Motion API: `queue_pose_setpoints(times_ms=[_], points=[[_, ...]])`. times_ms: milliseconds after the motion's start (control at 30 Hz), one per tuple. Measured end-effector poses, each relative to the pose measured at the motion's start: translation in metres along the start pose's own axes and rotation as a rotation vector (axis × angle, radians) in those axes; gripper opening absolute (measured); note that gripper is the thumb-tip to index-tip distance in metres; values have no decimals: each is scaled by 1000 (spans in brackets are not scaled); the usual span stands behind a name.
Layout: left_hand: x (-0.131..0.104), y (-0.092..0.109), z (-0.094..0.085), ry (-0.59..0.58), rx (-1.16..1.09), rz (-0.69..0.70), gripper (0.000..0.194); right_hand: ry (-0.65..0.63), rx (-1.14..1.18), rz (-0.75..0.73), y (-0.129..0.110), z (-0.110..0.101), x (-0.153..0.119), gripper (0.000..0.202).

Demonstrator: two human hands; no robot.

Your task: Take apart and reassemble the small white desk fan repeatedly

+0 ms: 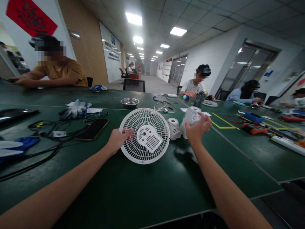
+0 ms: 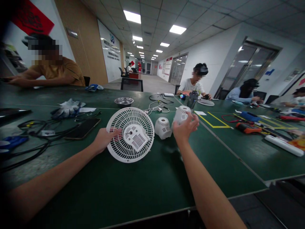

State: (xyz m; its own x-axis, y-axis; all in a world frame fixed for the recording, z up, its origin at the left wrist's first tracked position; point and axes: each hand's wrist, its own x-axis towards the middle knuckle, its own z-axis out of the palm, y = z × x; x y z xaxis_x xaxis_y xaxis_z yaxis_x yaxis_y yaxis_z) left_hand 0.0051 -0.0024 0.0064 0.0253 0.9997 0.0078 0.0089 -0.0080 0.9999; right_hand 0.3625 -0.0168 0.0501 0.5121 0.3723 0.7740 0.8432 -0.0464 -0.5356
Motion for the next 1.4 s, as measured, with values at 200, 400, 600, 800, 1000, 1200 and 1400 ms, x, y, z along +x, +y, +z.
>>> queue_pose_setpoints(times_ms=[200,400,600,800,1000,1200,1400], points=[[1,-1,-1,12,9,-1,28,-170,182,188,37,23,2,88],[0,-1,-1,-2,2,13,30,-322,107,396,54,35,-2,103],[2,-5,-1,-16,-24,26,34,-315,75,425,56,37,-3,96],[2,-3,-1,-19,-27,23,34,-171,165,488,51,35,1,92],[-3,4,0,-31,-54,4,26,-89,282,299,18,18,3,96],[-8,9,1,-20,-29,14,23,-291,299,202,-15,12,-20,92],[-6,7,1,-38,-21,28,21,-392,248,173,-13,18,-29,85]])
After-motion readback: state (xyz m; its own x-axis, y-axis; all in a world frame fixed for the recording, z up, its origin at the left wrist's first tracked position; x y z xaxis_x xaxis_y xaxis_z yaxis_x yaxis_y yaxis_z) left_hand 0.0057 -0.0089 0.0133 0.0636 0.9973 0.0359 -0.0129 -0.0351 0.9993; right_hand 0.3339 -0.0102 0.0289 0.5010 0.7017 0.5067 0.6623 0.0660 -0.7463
